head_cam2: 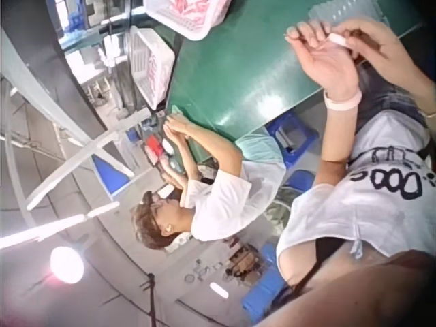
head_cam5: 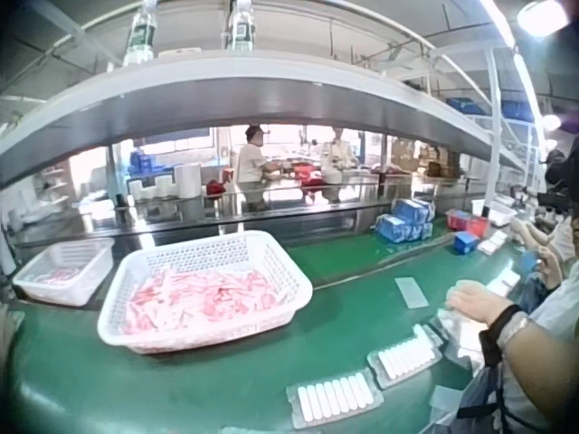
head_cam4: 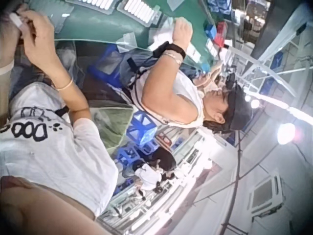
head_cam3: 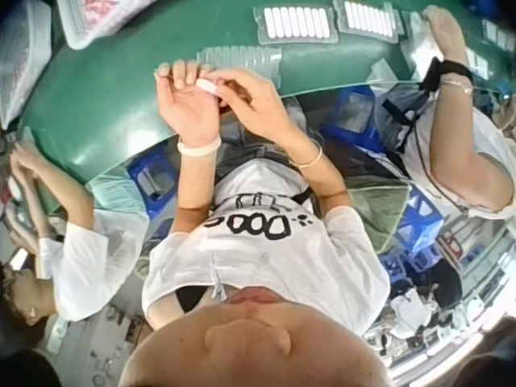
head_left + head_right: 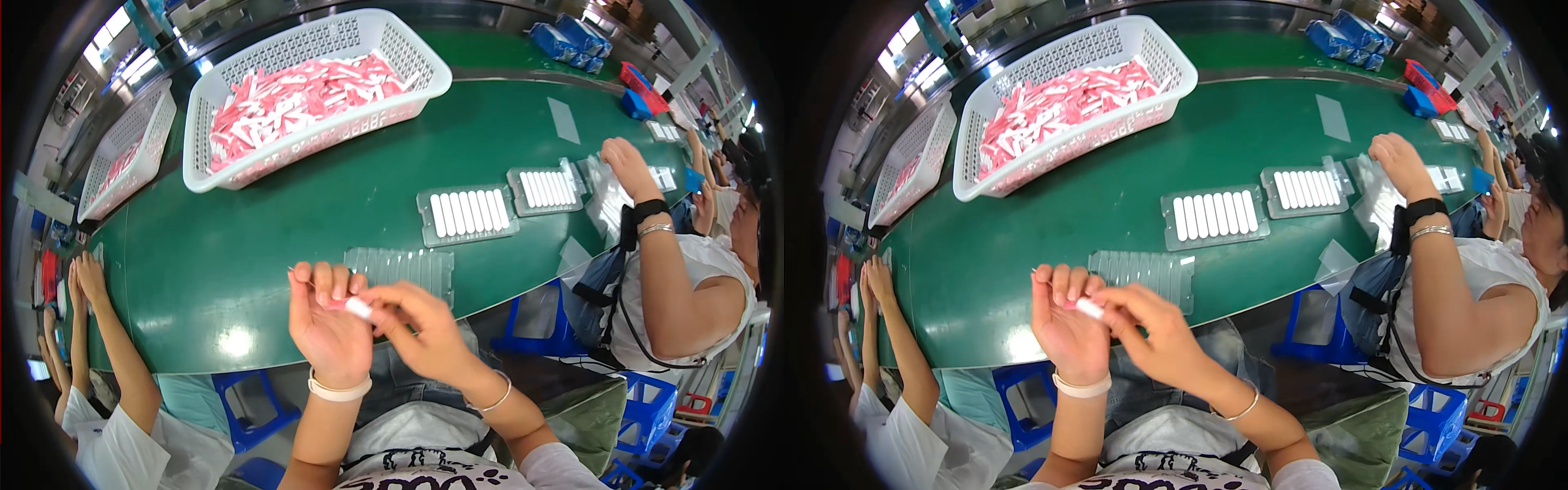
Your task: The person places white plastic inserts into clear plastic trays by hand, one by one, at a factory assembly line.
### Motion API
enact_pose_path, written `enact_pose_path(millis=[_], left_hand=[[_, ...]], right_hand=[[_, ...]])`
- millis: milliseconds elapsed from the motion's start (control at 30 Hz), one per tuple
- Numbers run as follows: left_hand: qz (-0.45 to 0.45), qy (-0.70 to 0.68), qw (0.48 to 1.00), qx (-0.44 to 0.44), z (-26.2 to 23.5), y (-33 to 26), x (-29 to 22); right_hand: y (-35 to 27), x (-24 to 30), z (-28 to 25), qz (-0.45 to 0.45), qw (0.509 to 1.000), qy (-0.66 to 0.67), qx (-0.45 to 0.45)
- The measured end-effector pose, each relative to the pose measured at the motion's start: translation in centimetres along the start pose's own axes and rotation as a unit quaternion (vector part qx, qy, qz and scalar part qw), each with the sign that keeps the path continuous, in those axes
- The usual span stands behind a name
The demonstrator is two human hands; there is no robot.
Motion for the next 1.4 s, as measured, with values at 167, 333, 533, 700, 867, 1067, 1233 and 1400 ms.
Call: enact_pose_path(millis=[167,333,533,700,867,1067,1233,1400], left_hand=[[0.040,0.117,0.992,-0.020,0.0,-0.2,-1.8],[0.064,0.329,0.939,-0.075,-1.0,-1.5,-2.5],[0.213,0.740,0.631,0.094,-1.6,-3.2,-2.7],[0.221,0.839,0.417,0.271,-1.8,-3.6,0.4],[0.203,0.848,0.374,0.316,-1.0,-3.3,2.5],[0.196,0.896,0.281,0.282,-0.5,-3.1,4.5],[0.211,0.848,0.375,0.309,-1.2,-3.1,3.7],[0.143,0.809,0.530,0.211,-0.2,-3.8,1.7]], right_hand=[[-0.1,-0.6,-1.6,0.093,0.974,0.194,-0.070],[-0.5,0.0,-2.1,-0.150,0.987,0.012,-0.063],[-2.6,0.6,-4.3,-0.428,0.818,-0.384,-0.017],[-2.9,-0.6,-7.2,-0.387,0.856,-0.340,-0.049],[-2.8,-1.0,-8.4,-0.377,0.850,-0.362,-0.065],[-3.7,-0.8,-9.2,-0.367,0.847,-0.378,-0.073],[-2.5,0.5,-9.4,-0.325,0.850,-0.411,-0.062],[1.4,1.5,-9.4,-0.095,0.965,-0.238,-0.051]])
Point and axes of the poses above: each hand's wrist, its own y-axis towards the middle knuckle, its own z-axis out of the palm, x = y × z, the point moved 1 cm from there along y, towards the middle knuckle, and after that the axes turned 11 degrees about -z, right-handed, at the moved point
